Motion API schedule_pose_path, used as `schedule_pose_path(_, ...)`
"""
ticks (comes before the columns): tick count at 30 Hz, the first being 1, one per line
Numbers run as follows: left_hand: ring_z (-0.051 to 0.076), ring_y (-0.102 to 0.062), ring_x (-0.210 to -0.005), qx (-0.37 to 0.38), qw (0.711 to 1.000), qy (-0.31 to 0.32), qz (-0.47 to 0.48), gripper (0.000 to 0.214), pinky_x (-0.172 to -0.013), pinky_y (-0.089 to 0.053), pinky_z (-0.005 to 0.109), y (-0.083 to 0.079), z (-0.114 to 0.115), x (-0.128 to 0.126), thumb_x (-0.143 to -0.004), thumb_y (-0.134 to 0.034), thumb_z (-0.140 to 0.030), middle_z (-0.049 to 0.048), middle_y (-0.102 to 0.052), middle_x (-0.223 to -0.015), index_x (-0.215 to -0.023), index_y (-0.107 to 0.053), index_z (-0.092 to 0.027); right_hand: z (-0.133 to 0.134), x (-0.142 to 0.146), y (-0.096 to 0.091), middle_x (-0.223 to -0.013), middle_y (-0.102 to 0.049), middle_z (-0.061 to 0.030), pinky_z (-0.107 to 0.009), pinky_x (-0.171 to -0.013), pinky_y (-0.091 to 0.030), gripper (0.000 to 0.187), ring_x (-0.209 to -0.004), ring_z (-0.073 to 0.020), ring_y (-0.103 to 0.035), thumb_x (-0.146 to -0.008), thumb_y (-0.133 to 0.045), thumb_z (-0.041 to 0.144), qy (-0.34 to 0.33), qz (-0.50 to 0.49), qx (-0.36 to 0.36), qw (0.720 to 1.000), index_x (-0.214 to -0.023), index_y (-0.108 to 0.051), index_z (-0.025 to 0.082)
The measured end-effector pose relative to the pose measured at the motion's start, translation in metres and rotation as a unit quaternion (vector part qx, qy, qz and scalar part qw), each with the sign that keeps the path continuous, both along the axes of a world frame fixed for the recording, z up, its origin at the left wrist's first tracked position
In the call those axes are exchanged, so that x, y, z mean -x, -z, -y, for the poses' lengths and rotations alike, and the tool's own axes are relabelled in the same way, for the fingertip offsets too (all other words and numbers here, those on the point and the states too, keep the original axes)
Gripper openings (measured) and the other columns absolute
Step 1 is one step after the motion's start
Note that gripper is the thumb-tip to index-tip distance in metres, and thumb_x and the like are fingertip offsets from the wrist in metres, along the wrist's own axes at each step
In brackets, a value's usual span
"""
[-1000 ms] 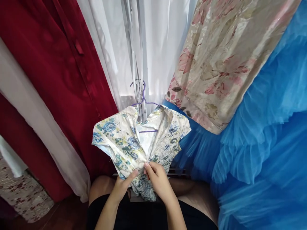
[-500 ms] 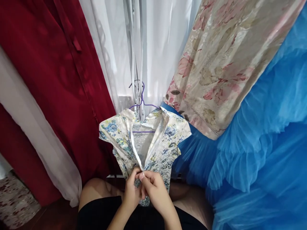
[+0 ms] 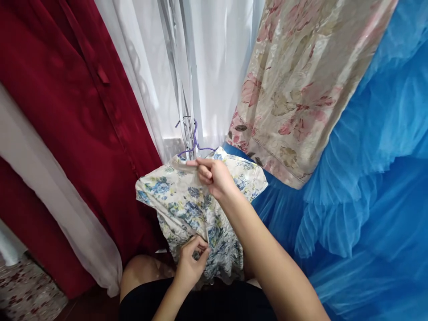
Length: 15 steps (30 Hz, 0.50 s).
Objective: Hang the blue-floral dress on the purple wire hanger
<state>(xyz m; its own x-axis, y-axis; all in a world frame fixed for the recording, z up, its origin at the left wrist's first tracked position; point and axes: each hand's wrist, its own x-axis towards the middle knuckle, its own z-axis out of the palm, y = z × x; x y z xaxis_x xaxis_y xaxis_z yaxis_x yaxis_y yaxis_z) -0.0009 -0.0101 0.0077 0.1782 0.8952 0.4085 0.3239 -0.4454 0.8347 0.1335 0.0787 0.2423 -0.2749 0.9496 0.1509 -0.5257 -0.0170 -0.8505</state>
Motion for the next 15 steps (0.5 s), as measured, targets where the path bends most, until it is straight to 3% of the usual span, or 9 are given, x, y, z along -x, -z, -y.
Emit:
schedule_pose_path(2, 0.019, -0.062, -0.072, -0.011, 1.0, 0.0, -0.013, 0.012, -0.068, -0.049, 0.029, -0.009, -0.007, 0.006, -0.088, -0.06, -0.02, 0.003, -0.061, -0.078, -0.076, -0.06, -0.021, -0.002, 0.0, -0.008, -0.035, -0.024, 0.0119, -0.022, -0.038, -0.012, 0.022, -0.035, -0.0065, -0.013, -0.09, -0.058, 0.023, -0.02, 0.004, 0.006, 1.0, -0.081, -0.073, 0.01)
schedule_pose_path(4, 0.02, -0.065, -0.081, -0.04, 0.999, -0.005, -0.007, 0.004, -0.075, -0.051, 0.03, -0.032, -0.018, 0.013, -0.089, -0.062, -0.022, 0.0041, -0.066, -0.085, -0.09, -0.066, -0.021, 0.005, 0.001, -0.004, -0.035, -0.03, 0.0105, -0.023, -0.04, -0.014, 0.024, -0.036, -0.0065, -0.015, -0.091, -0.056, 0.025, -0.01, 0.021, -0.017, 1.0, -0.084, -0.074, 0.01)
schedule_pose_path(7, 0.02, -0.066, -0.091, -0.132, 0.989, -0.047, 0.047, 0.035, -0.087, -0.051, 0.032, -0.093, -0.04, 0.02, -0.095, -0.059, -0.025, 0.0059, -0.069, -0.101, -0.13, -0.06, -0.023, 0.019, 0.002, 0.009, -0.035, -0.034, 0.0094, -0.024, -0.043, -0.017, 0.024, -0.036, -0.0064, -0.019, -0.088, -0.06, 0.029, 0.029, 0.058, -0.077, 0.995, -0.08, -0.075, 0.011)
schedule_pose_path(9, 0.018, -0.065, -0.085, -0.194, 0.977, -0.071, 0.059, 0.042, -0.084, -0.052, 0.031, -0.141, -0.057, 0.022, -0.1, -0.051, -0.026, 0.0041, -0.068, -0.095, -0.141, -0.053, -0.023, 0.025, 0.001, 0.014, -0.035, -0.032, 0.01, -0.025, -0.043, -0.018, 0.024, -0.036, -0.0066, -0.02, -0.084, -0.065, 0.033, 0.049, 0.08, -0.106, 0.99, -0.075, -0.074, 0.012)
schedule_pose_path(10, 0.017, -0.065, -0.082, -0.213, 0.974, -0.07, 0.041, 0.039, -0.083, -0.051, 0.031, -0.164, -0.065, 0.022, -0.101, -0.049, -0.027, 0.0034, -0.068, -0.093, -0.14, -0.054, -0.023, 0.026, 0.0, 0.016, -0.036, -0.031, 0.01, -0.026, -0.043, -0.018, 0.025, -0.036, -0.0068, -0.021, -0.083, -0.066, 0.034, 0.057, 0.092, -0.116, 0.987, -0.072, -0.073, 0.013)
schedule_pose_path(12, 0.017, -0.064, -0.082, -0.261, 0.963, -0.057, -0.026, 0.023, -0.08, -0.05, 0.03, -0.2, -0.078, 0.021, -0.101, -0.051, -0.028, 0.0028, -0.069, -0.09, -0.116, -0.068, -0.022, 0.023, -0.001, 0.02, -0.037, -0.031, 0.0096, -0.027, -0.044, -0.018, 0.028, -0.038, -0.0073, -0.022, -0.082, -0.066, 0.038, 0.07, 0.125, -0.125, 0.982, -0.07, -0.072, 0.013)
schedule_pose_path(15, 0.016, -0.062, -0.081, -0.319, 0.94, -0.055, -0.113, 0.015, -0.077, -0.046, 0.029, -0.223, -0.087, 0.018, -0.099, -0.055, -0.024, 0.0019, -0.068, -0.086, -0.091, -0.067, -0.019, 0.013, -0.002, 0.031, -0.04, -0.031, 0.0088, -0.027, -0.045, -0.015, 0.034, -0.04, -0.0074, -0.022, -0.081, -0.065, 0.043, 0.111, 0.195, -0.125, 0.966, -0.064, -0.068, 0.014)
